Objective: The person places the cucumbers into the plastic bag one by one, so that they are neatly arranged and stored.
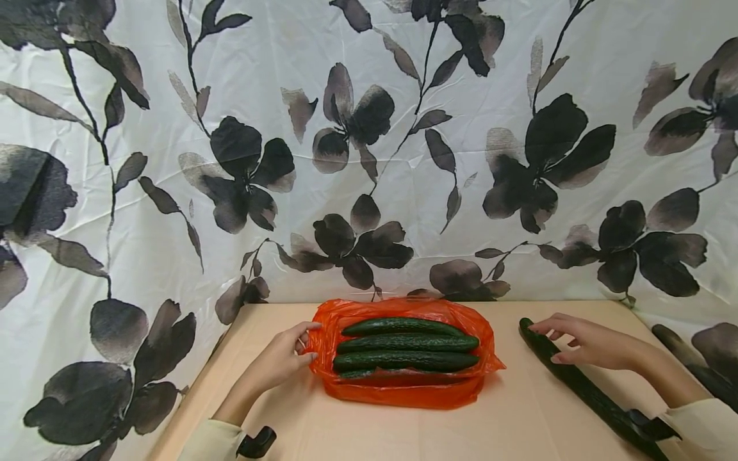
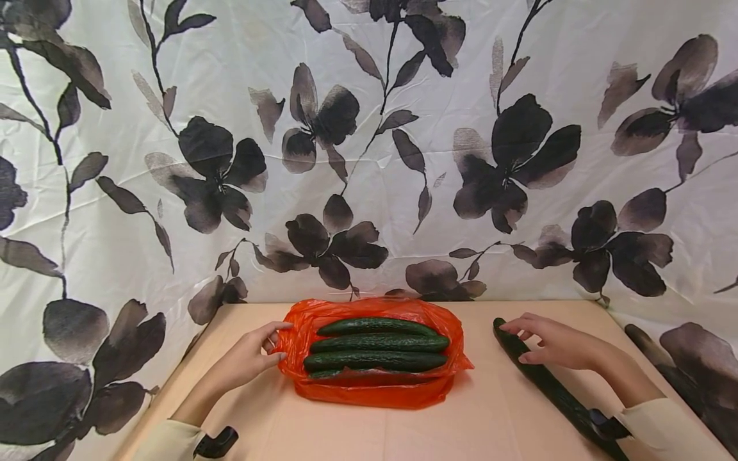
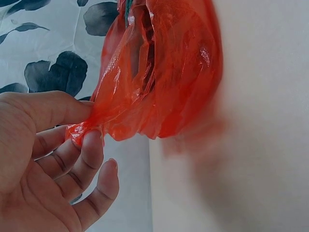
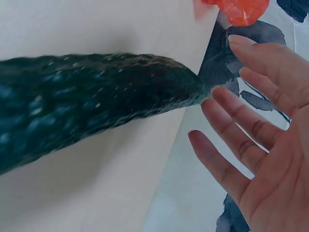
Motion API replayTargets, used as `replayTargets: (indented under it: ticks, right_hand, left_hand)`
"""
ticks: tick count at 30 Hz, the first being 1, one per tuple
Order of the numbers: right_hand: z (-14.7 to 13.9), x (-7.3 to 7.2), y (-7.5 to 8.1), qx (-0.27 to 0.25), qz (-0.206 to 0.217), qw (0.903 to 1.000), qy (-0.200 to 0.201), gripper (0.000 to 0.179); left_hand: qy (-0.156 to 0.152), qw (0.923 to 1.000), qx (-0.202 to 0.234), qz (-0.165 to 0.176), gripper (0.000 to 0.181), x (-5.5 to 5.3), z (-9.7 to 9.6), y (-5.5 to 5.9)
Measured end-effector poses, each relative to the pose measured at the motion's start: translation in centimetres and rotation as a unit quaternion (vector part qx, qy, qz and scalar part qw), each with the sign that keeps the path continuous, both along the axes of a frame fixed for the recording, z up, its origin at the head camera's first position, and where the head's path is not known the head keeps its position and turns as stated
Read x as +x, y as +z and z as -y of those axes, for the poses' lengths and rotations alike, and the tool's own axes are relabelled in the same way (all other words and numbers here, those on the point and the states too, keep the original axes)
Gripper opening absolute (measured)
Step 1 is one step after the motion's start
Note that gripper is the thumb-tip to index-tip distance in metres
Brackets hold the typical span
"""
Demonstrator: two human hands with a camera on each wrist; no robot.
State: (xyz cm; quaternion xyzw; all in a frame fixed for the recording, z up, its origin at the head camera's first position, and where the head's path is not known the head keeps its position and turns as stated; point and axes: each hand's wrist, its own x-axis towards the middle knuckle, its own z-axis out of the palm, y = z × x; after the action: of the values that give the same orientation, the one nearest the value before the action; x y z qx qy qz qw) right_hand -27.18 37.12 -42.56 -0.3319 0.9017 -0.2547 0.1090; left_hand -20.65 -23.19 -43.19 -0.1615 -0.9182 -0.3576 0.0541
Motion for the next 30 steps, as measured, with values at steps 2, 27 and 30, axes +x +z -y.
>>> replayTargets:
  ticks: [2,27,30]
  right_hand:
    - [-0.3,0.2,-0.1,-0.005,0.012,0.9999,-0.005,0.065]
    - [-2.5,2.5,-1.8,-0.008,0.084,0.996,-0.029,0.082]
    - [-2.6,2.5,-2.0,-0.013,0.105,0.9936,-0.039,0.085]
  left_hand:
    - [-0.001,1.0,0.001,0.001,0.051,0.0,0.0,0.0]
    - [-0.002,1.0,0.003,0.004,0.051,0.2,0.2,0.0]
    - [-0.002,1.0,0.002,0.006,0.051,0.2,0.2,0.0]
